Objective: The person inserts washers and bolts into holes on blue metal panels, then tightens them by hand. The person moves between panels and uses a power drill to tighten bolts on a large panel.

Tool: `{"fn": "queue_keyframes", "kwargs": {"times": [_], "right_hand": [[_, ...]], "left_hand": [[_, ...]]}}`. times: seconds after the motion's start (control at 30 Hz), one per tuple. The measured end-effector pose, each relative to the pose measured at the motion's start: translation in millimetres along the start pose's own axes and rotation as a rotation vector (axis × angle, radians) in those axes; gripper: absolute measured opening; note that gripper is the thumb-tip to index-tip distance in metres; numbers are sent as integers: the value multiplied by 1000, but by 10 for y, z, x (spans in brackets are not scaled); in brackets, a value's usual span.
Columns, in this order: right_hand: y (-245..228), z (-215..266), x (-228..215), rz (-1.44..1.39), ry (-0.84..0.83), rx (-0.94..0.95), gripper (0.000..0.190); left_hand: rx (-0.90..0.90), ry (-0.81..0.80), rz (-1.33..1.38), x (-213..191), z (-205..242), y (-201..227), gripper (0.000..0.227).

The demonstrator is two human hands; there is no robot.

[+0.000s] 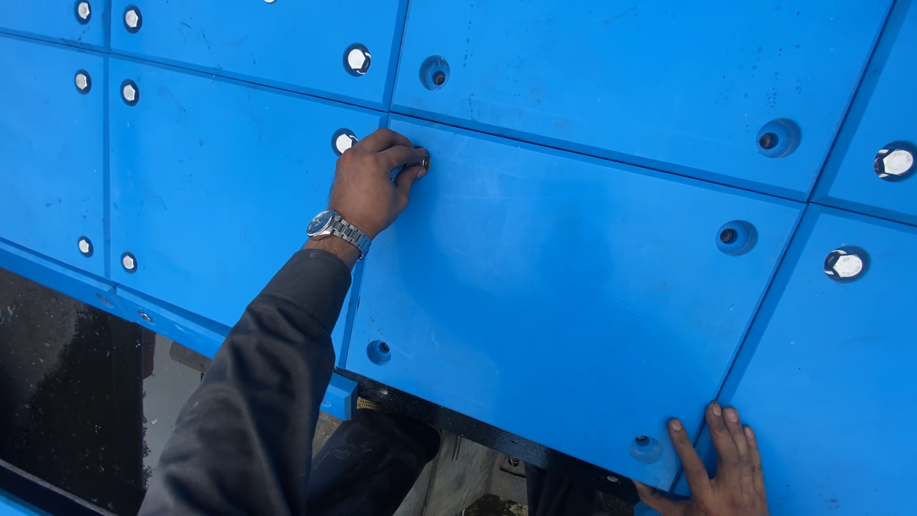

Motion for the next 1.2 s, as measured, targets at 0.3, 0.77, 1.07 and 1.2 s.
{"fn": "queue_keyframes", "kwargs": {"times": [0.3,0.77,1.07,1.2], "right_hand": [[1,-12,3,12,31,-17,99],[49,53,39,68,26,69,94],[93,97,103,48,82,31,87],[192,175,205,66,115,18,75]], "left_hand": [[175,-107,-129,124,1,121,14],[-210,-63,-55,57,40,-30,25],[179,-41,-35,-21,-34,280,22],[-113,-82,-49,87,-17,-12,18]]}}
Point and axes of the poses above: each hand's wrist, its own z-axis away from the middle knuckle, its own x-axis out of the palm, y = z × x, the point moved 10 cm from there along -z, towards the middle knuckle, and after that the axes turned 7 degrees about z, right-handed, at the moved point
